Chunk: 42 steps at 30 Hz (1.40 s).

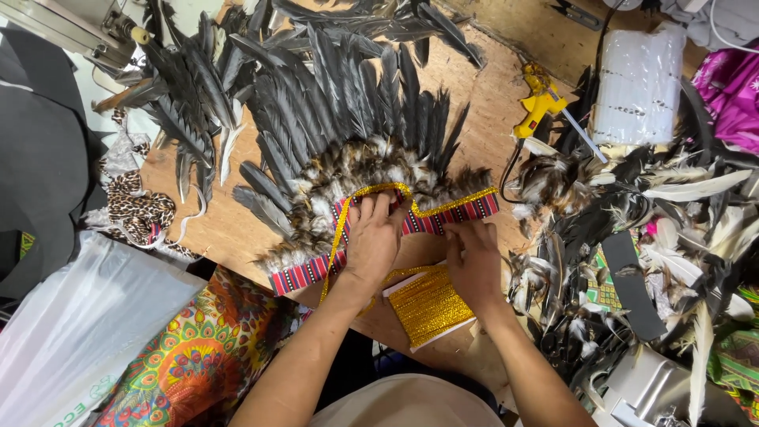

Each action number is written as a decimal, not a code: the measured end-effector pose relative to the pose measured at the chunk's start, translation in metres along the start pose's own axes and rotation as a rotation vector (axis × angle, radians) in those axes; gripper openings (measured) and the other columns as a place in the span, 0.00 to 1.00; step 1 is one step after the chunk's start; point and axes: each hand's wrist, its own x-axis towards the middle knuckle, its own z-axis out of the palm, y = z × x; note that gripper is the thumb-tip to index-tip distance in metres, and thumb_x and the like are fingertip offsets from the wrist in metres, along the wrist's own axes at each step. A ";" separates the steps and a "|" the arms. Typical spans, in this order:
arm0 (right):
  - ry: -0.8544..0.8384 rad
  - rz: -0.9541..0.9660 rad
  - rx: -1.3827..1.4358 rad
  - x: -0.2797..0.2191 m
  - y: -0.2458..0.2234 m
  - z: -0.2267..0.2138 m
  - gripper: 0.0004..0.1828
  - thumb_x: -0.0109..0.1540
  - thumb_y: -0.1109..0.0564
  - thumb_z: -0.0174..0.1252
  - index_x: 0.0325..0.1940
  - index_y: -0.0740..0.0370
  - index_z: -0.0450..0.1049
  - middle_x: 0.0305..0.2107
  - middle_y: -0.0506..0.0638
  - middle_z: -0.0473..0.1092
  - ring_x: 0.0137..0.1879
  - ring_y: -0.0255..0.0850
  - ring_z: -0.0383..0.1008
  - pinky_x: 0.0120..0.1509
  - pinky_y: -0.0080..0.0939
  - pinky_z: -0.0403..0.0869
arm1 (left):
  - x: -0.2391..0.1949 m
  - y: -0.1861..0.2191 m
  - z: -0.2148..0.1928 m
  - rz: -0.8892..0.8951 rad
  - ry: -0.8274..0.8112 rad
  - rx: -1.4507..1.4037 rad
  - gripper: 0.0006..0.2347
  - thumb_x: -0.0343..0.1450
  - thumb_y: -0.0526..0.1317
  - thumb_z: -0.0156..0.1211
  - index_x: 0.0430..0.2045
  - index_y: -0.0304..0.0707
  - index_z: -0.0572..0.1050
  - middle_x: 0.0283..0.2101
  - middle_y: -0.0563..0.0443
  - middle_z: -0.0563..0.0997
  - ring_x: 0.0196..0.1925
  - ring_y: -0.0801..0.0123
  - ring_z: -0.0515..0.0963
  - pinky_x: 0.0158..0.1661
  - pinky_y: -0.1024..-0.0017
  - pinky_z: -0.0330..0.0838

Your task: The person uses a hot glue gun to attach a gold beaded trim along the edge of a feathered headdress. They repeatedly apply glue and press the trim into place, adjusting the feathers and trim as needed.

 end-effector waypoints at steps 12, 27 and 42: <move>-0.036 -0.066 -0.020 -0.002 -0.005 0.015 0.09 0.71 0.63 0.58 0.50 0.55 0.83 0.36 0.44 0.69 0.49 0.42 0.71 0.47 0.37 0.78 | 0.001 0.008 -0.010 0.041 -0.012 -0.037 0.11 0.79 0.39 0.57 0.53 0.53 0.83 0.54 0.56 0.71 0.54 0.62 0.71 0.51 0.63 0.63; -0.448 0.472 0.149 -0.095 -0.070 -0.055 0.08 0.74 0.57 0.52 0.42 0.58 0.71 0.40 0.50 0.68 0.42 0.43 0.73 0.45 0.46 0.72 | -0.084 -0.056 -0.036 -0.279 0.260 0.180 0.25 0.75 0.67 0.62 0.33 0.41 0.75 0.34 0.49 0.76 0.38 0.57 0.73 0.39 0.60 0.67; -0.663 0.607 0.065 -0.057 -0.077 -0.146 0.31 0.70 0.38 0.51 0.75 0.48 0.75 0.69 0.48 0.77 0.70 0.47 0.81 0.69 0.50 0.80 | -0.066 -0.026 -0.048 -0.670 0.127 -0.279 0.04 0.81 0.40 0.50 0.47 0.45 0.72 0.33 0.42 0.87 0.37 0.37 0.85 0.59 0.45 0.66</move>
